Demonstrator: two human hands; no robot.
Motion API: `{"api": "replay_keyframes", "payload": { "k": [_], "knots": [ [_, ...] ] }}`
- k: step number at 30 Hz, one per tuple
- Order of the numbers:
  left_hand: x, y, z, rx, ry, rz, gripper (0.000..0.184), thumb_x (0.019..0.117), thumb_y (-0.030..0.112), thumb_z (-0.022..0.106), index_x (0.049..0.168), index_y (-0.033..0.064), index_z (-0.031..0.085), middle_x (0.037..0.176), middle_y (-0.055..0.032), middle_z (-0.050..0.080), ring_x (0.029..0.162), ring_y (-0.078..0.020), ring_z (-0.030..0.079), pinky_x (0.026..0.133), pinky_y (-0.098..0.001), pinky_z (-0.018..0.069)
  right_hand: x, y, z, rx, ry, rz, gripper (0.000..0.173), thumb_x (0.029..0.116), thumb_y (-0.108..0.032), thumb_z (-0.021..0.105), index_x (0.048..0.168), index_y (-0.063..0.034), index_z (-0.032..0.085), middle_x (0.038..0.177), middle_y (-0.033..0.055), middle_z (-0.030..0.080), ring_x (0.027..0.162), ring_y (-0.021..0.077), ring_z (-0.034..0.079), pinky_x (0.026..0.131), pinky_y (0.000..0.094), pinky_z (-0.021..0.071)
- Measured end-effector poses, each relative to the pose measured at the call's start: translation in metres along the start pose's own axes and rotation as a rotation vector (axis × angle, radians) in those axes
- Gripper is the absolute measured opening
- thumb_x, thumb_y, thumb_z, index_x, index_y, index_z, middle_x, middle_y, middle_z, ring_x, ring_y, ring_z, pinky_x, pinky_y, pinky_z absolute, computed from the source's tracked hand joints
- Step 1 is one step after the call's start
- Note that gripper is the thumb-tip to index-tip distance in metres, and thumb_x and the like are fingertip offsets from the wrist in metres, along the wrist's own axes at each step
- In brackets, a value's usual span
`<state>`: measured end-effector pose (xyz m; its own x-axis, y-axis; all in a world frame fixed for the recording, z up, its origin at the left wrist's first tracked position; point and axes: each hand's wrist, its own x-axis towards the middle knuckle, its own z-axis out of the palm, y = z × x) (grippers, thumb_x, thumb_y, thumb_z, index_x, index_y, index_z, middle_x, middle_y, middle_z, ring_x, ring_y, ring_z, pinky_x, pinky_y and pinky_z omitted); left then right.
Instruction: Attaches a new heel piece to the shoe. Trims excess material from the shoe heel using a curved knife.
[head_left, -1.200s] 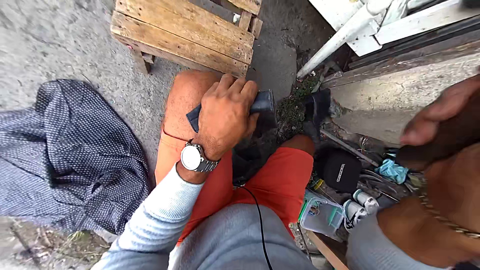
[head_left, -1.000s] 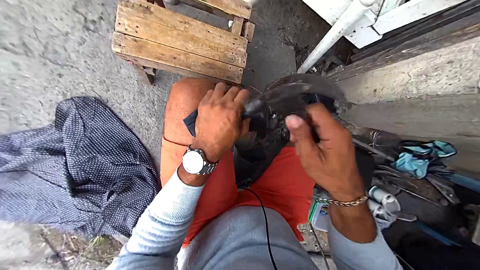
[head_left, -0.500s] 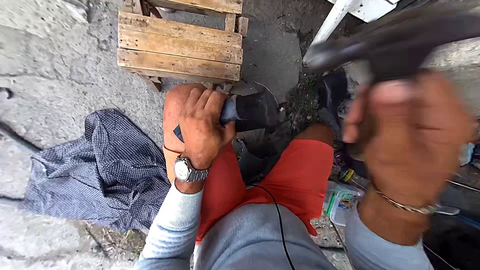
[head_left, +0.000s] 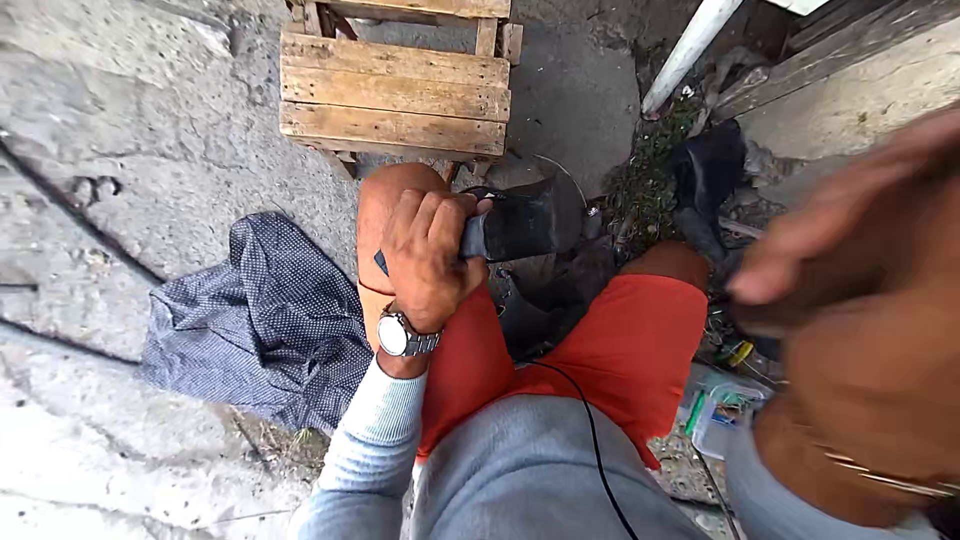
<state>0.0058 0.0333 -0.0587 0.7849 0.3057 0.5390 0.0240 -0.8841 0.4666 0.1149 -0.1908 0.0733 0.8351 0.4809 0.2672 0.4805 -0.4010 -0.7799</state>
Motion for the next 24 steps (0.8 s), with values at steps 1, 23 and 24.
{"api": "replay_keyframes", "payload": {
  "k": [1,23,24],
  "knots": [
    [-0.002,-0.001,-0.001,-0.006,-0.007,-0.006,0.029,0.0912,0.026,0.069,0.107,0.0022,0.072,0.103,-0.0126,0.071,0.101,-0.0276,0.066,0.086,-0.0405,0.0534,-0.008,-0.001,0.022,-0.111,-0.075,-0.027,0.030,0.1079,-0.030,0.049,0.122,-0.0033,0.051,0.079,-0.0003,0.057,0.060,0.0101,0.057,0.049,0.0297,0.0509],
    [-0.022,-0.014,-0.007,-0.093,0.215,-0.029,0.015,0.0968,0.013,0.067,0.095,-0.0009,0.066,0.101,-0.0151,0.071,0.103,-0.0266,0.070,0.090,-0.0407,0.0590,0.006,-0.005,0.004,-0.113,-0.027,-0.059,0.042,0.1080,-0.033,0.047,0.130,0.0027,0.051,0.084,0.0036,0.060,0.064,0.0136,0.060,0.052,0.0353,0.0537],
    [-0.021,-0.014,-0.007,-0.090,0.209,-0.038,0.016,0.0961,0.015,0.068,0.095,-0.0011,0.066,0.102,-0.0156,0.071,0.103,-0.0267,0.070,0.090,-0.0408,0.0585,-0.004,-0.010,0.017,-0.170,-0.072,-0.079,0.043,0.1080,-0.036,0.049,0.130,0.0019,0.050,0.084,0.0035,0.061,0.066,0.0132,0.061,0.055,0.0350,0.0549]
  ]
}}
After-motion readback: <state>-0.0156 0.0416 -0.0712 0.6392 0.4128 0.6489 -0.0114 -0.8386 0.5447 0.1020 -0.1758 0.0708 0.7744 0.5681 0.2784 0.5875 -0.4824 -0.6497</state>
